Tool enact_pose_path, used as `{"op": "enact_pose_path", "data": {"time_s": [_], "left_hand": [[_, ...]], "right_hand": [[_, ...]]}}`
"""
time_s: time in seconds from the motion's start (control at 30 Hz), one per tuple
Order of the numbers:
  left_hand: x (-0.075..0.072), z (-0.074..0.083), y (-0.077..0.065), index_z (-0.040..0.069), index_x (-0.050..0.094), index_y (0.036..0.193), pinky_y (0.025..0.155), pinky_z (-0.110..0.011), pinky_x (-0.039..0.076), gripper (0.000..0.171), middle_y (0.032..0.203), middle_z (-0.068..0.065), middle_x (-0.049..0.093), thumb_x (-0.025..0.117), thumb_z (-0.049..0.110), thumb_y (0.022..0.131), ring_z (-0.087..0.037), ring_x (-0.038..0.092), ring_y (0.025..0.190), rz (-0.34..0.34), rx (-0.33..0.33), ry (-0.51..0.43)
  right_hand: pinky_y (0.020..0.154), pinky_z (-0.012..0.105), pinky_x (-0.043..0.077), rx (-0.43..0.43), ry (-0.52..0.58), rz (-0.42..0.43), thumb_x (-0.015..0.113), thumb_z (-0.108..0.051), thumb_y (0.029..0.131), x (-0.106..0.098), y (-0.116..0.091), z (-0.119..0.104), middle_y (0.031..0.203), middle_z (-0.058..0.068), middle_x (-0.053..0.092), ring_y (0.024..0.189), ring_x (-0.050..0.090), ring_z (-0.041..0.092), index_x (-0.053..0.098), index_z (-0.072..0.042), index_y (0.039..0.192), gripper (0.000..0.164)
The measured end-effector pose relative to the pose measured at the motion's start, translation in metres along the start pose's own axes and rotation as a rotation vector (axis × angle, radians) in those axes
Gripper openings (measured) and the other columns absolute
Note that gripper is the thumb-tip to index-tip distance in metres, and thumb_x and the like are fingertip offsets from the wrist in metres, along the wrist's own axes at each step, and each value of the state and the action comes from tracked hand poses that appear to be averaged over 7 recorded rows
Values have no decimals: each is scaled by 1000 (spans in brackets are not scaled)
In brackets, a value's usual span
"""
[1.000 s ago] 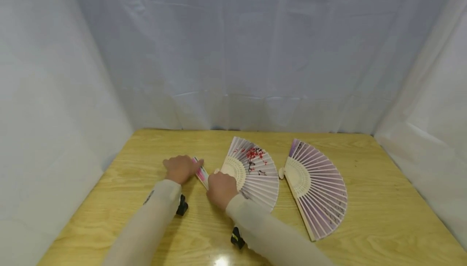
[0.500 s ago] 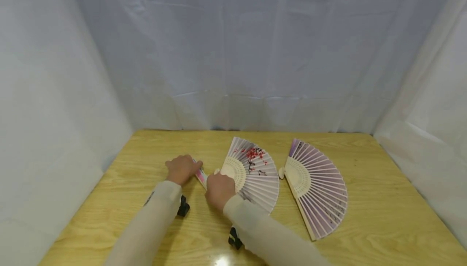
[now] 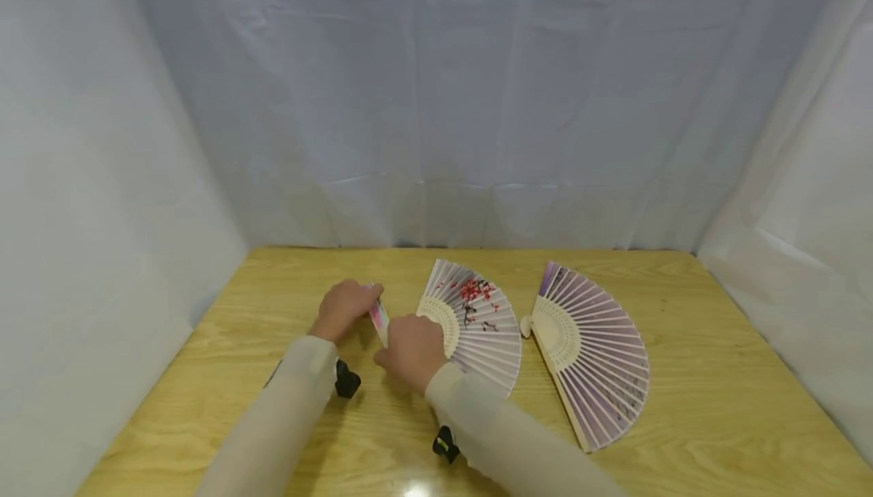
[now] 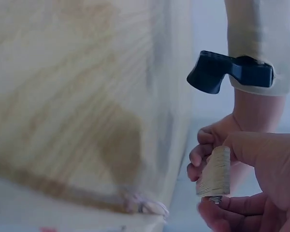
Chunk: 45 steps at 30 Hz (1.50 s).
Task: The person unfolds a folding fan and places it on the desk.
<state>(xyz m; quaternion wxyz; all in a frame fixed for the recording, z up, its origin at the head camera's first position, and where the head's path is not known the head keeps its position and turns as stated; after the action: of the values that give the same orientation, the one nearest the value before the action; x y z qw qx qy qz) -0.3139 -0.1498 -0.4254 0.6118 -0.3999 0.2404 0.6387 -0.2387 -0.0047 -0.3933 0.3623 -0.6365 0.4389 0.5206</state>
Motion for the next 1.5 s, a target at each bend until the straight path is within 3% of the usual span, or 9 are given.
{"op": "enact_pose_path", "data": {"time_s": [0.2, 0.4, 0.53, 0.63, 0.87, 0.97, 1.13, 1.3, 1.5], "left_hand": [[-3, 7, 4, 13, 53, 57, 44, -25, 34, 41, 56, -5, 60, 56, 39, 89, -19, 51, 50, 6, 20, -208], [-6, 22, 4, 7, 61, 75, 53, -27, 43, 35, 64, -6, 62, 57, 36, 93, -30, 64, 69, -12, 46, -319], [-9, 33, 0, 1, 63, 91, 58, -31, 50, 37, 64, -5, 63, 59, 37, 96, -25, 64, 65, -38, 70, -408], [-13, 42, -5, -3, 61, 99, 59, -34, 55, 38, 64, -5, 62, 60, 35, 96, -15, 60, 55, -50, 92, -474], [-13, 57, -13, -2, 61, 95, 50, -27, 50, 34, 61, -4, 58, 63, 32, 96, -10, 54, 50, -54, 170, -476], [-12, 62, -19, -1, 61, 93, 49, -25, 47, 33, 59, -3, 57, 63, 32, 96, -11, 52, 49, -68, 209, -468], [-7, 66, -30, 0, 61, 100, 55, -27, 52, 30, 68, -4, 60, 62, 30, 97, -12, 56, 57, -156, 241, -507], [1, 67, -40, -3, 59, 110, 65, -29, 57, 27, 85, -9, 64, 63, 20, 97, -14, 62, 69, -260, 234, -615], [11, 66, -54, -6, 56, 113, 77, -37, 58, 23, 93, -11, 63, 61, 9, 96, -15, 64, 78, -343, 247, -738]], "right_hand": [[40, 29, 37, 12, 153, -14, 75, -41, 79, -15, -2, 9, 55, -4, 51, 47, 48, 13, 54, -14, 63, 37], [40, 24, 29, 54, 441, -89, 74, -29, 79, -33, -1, 27, 50, -5, 38, 44, 34, 10, 47, -13, 59, 37], [45, 24, 39, 37, 510, -160, 74, -25, 82, -40, 2, 39, 63, -2, 50, 50, 45, 10, 59, -6, 81, 25], [51, 28, 50, 17, 542, -208, 77, -26, 83, -42, 4, 46, 78, 3, 60, 58, 59, 14, 58, -4, 102, 35], [60, 46, 58, 24, 693, -300, 80, -29, 82, -34, -1, 61, 69, 6, 64, 51, 62, 18, 55, -7, 95, 36], [58, 47, 57, -12, 732, -316, 78, -31, 84, -31, -6, 65, 60, 5, 64, 47, 60, 16, 56, -7, 91, 33], [54, 46, 55, -58, 795, -324, 73, -28, 88, -29, -16, 73, 56, 5, 63, 46, 60, 17, 54, -5, 88, 30], [51, 46, 55, -83, 811, -302, 73, -23, 89, -27, -25, 81, 54, 5, 63, 46, 61, 21, 53, -4, 86, 27], [51, 44, 55, -134, 830, -257, 71, -22, 90, -21, -35, 87, 58, 4, 65, 52, 65, 27, 56, -3, 93, 24]]}}
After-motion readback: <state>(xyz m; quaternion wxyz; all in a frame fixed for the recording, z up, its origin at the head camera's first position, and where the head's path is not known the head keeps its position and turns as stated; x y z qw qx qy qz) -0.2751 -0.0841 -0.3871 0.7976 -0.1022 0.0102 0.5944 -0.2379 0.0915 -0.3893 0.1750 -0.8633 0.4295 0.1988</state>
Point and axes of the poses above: each hand's wrist, its own y-axis towards the middle knuckle, its own x-axis out of the palm, z = x × y, the point moved 3 cm from there along y, towards the middle knuckle
